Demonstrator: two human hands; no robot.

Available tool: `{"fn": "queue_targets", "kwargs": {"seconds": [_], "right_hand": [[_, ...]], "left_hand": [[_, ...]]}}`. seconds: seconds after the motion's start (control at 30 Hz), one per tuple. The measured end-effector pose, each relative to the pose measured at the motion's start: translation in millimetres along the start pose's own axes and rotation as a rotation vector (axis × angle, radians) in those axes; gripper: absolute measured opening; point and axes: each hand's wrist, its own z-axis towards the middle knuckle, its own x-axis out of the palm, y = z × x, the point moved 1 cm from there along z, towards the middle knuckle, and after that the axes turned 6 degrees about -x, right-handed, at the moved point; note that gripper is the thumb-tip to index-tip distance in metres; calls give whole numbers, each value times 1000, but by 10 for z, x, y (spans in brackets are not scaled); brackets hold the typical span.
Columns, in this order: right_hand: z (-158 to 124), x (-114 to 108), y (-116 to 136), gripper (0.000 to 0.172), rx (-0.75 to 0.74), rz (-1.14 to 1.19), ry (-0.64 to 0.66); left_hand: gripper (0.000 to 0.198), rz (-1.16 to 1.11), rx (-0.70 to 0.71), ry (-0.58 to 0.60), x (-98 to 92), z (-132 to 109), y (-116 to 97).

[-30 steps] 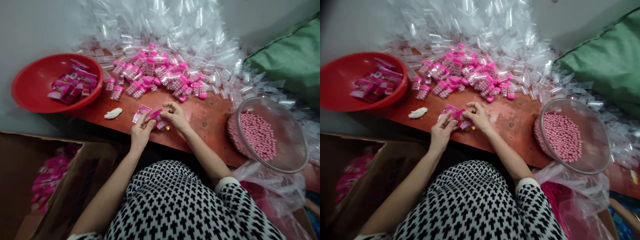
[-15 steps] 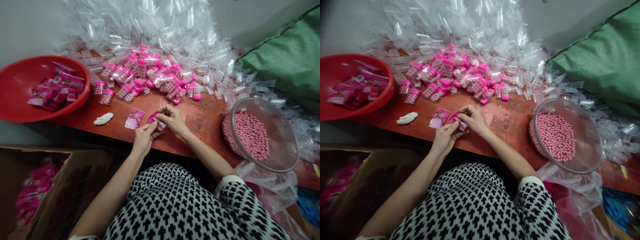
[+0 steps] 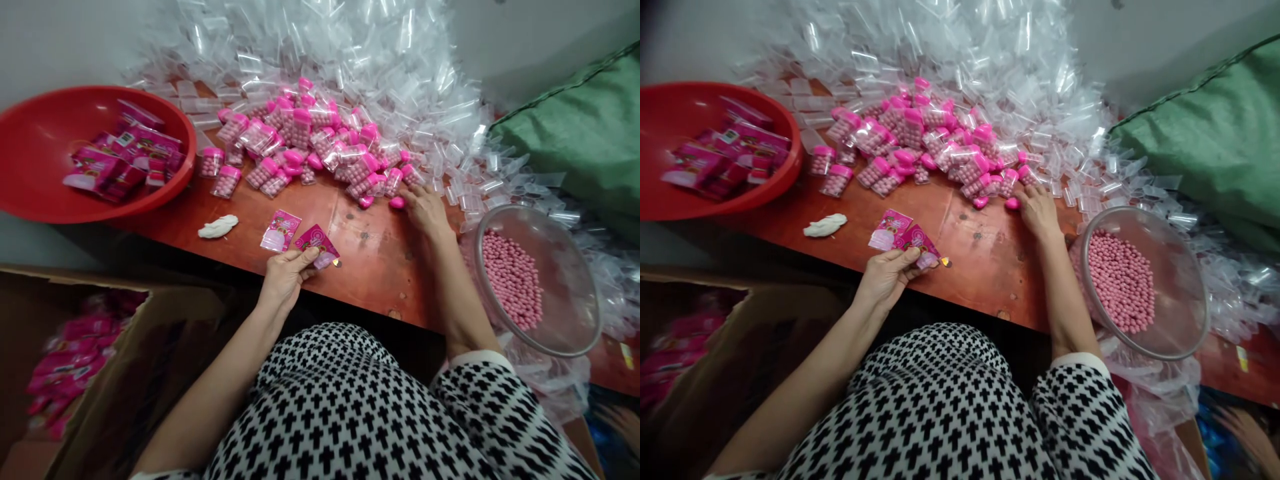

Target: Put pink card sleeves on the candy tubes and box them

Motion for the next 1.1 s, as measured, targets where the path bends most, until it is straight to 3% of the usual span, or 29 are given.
{"fn": "queue_targets", "kwargs": {"seconds": [0.17, 0.3, 0.37, 0.43, 0.53, 0.63, 0.8, 1.1], "right_hand": [[-293, -137, 524, 34, -25, -104, 62], [-426, -172, 840, 33, 67, 91, 27], [-496, -178, 1032, 36, 154, 362, -20], [-581, -191, 1278, 40, 200, 778, -28], [-728, -228, 1699, 45, 252, 1373, 95], [-845, -259, 2053, 44, 298, 1643, 180], [-900, -237, 2321, 36, 305, 1650, 65], [-867, -224, 2399, 35, 316, 1615, -3]], "left_hand": [[28, -54, -73, -20, -74, -30, 0], [19, -125, -81, -42, -87, -89, 0], [19, -159, -79, -53, -109, -114, 10], [21, -185, -80, -56, -143, -124, 26], [28, -235, -78, -88, -192, -127, 47], [31, -292, -65, -119, -204, -136, 52], [27, -377, -49, -57, -162, -164, 67], [32, -366, -5, 11, -74, -220, 100]]}}
